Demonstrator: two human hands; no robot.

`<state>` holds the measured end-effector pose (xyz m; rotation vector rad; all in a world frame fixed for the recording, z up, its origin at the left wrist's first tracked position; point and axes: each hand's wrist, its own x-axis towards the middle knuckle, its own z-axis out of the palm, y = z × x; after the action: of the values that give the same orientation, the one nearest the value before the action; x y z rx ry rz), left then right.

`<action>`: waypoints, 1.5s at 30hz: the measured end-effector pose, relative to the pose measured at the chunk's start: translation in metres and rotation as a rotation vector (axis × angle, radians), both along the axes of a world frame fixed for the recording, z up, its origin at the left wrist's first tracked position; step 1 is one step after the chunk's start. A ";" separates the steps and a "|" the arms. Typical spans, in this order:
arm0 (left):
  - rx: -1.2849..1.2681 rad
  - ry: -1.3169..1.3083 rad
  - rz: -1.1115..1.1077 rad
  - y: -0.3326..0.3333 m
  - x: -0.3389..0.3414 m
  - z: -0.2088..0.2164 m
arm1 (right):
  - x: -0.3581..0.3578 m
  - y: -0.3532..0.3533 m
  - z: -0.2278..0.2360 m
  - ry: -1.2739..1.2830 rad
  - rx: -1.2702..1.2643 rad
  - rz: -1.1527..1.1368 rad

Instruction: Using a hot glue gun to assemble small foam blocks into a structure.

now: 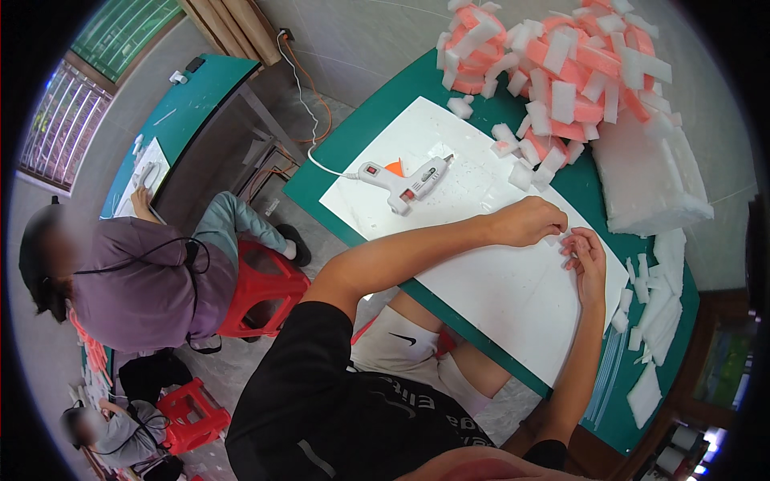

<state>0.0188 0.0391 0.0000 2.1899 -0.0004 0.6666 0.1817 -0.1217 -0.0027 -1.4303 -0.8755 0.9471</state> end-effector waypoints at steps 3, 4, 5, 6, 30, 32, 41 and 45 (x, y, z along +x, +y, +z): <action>0.007 -0.007 0.005 0.000 0.000 0.002 | 0.001 0.000 0.000 0.004 0.002 0.001; 0.013 -0.024 0.009 0.000 -0.001 0.004 | 0.001 0.000 -0.001 0.004 0.005 0.003; 0.013 -0.024 0.008 0.000 -0.001 0.005 | 0.001 -0.001 0.000 0.004 0.005 0.002; 0.005 -0.024 0.014 -0.001 -0.001 0.006 | 0.001 -0.001 0.000 0.005 0.002 0.002; -0.009 -0.161 0.052 0.000 0.001 0.002 | 0.002 -0.001 -0.002 -0.015 -0.011 0.027; -0.013 -0.159 0.052 0.000 0.001 0.003 | 0.002 -0.001 -0.002 -0.016 -0.017 0.021; 0.008 -0.185 0.078 -0.002 -0.001 0.007 | 0.000 -0.001 0.000 -0.023 -0.014 0.029; -0.040 -0.183 0.068 -0.002 -0.001 0.008 | 0.000 -0.001 0.001 -0.037 -0.015 0.032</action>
<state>0.0181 0.0374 0.0083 2.0916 -0.0075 0.8962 0.1819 -0.1224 -0.0019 -1.4544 -0.9231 0.9559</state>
